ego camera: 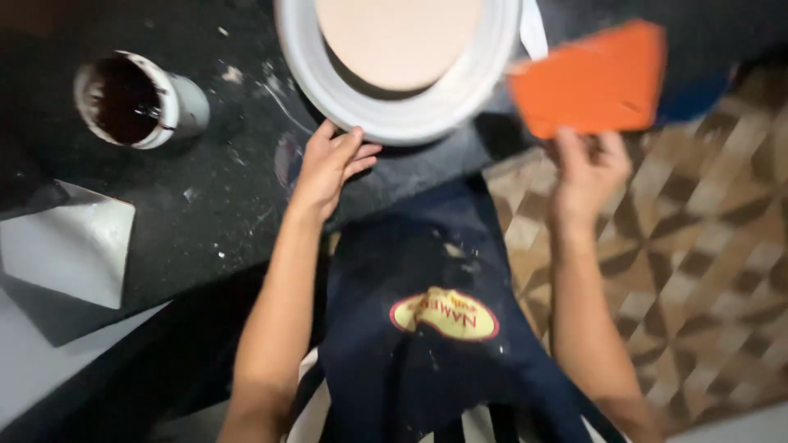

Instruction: The person pours dark chocolate glaze from a container over a cake on a turntable, spreads it with a spatula, and smooths the sides using an orange scraper while rotating the cake. They then lift the glazed cake away on a board and wipe the turntable plate clean with a cloth.

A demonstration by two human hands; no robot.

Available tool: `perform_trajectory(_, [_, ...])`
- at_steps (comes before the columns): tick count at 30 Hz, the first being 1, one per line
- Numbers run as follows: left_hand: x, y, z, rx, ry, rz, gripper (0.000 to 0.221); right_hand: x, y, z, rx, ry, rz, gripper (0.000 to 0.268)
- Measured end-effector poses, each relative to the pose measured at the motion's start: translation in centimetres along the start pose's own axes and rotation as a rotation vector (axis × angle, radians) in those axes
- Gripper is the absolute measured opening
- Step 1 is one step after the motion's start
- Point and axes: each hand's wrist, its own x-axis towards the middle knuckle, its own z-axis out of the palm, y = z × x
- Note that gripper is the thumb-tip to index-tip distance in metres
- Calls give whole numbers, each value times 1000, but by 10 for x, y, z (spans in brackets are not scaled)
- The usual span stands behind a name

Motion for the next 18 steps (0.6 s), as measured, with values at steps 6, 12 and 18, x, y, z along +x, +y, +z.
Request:
perform_trajectory(6, [32, -39, -2, -260, 163, 148, 28, 138, 4, -36, 344, 27, 271, 26])
perform_trajectory(12, [30, -10, 19, -202, 322, 167, 31, 162, 62, -26, -932, -49, 210, 32])
perform_trajectory(18, [126, 24, -52, 175, 482, 461, 42, 152, 42, 59, -1259, -477, -392, 54])
